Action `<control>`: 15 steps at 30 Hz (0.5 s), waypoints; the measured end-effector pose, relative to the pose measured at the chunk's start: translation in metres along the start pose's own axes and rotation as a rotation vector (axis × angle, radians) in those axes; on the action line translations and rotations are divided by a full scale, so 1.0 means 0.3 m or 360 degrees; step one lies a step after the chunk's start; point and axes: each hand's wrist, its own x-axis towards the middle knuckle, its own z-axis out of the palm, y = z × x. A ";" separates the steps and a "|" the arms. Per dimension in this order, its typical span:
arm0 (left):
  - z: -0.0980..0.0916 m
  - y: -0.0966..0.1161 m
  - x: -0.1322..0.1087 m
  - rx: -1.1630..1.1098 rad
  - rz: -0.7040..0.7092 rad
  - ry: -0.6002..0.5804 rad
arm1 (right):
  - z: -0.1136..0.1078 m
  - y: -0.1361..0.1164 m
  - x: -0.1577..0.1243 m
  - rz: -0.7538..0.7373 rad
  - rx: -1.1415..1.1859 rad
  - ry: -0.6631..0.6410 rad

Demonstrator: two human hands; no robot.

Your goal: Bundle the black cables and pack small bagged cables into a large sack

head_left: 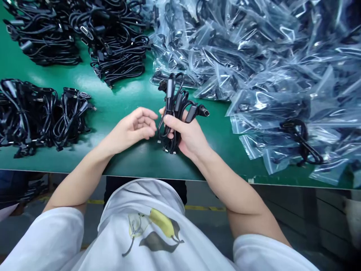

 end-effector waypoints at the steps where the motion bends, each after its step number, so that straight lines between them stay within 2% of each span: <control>1: 0.006 -0.002 -0.005 0.0057 -0.0032 -0.0107 | -0.009 -0.007 0.002 -0.0029 0.0006 0.0019; 3: 0.022 -0.006 -0.014 0.0143 -0.0103 -0.0248 | -0.027 -0.017 0.007 -0.0069 0.0013 0.0020; 5: 0.038 -0.010 -0.020 0.0193 -0.0128 -0.0270 | -0.040 -0.023 0.011 -0.0089 0.0035 -0.0016; 11: 0.051 -0.014 -0.023 0.0280 0.0062 0.0001 | -0.042 -0.044 0.001 -0.0162 0.0179 -0.0140; 15: 0.045 -0.010 -0.020 0.0314 0.0099 0.0013 | -0.041 -0.049 -0.012 -0.0182 0.0106 -0.0150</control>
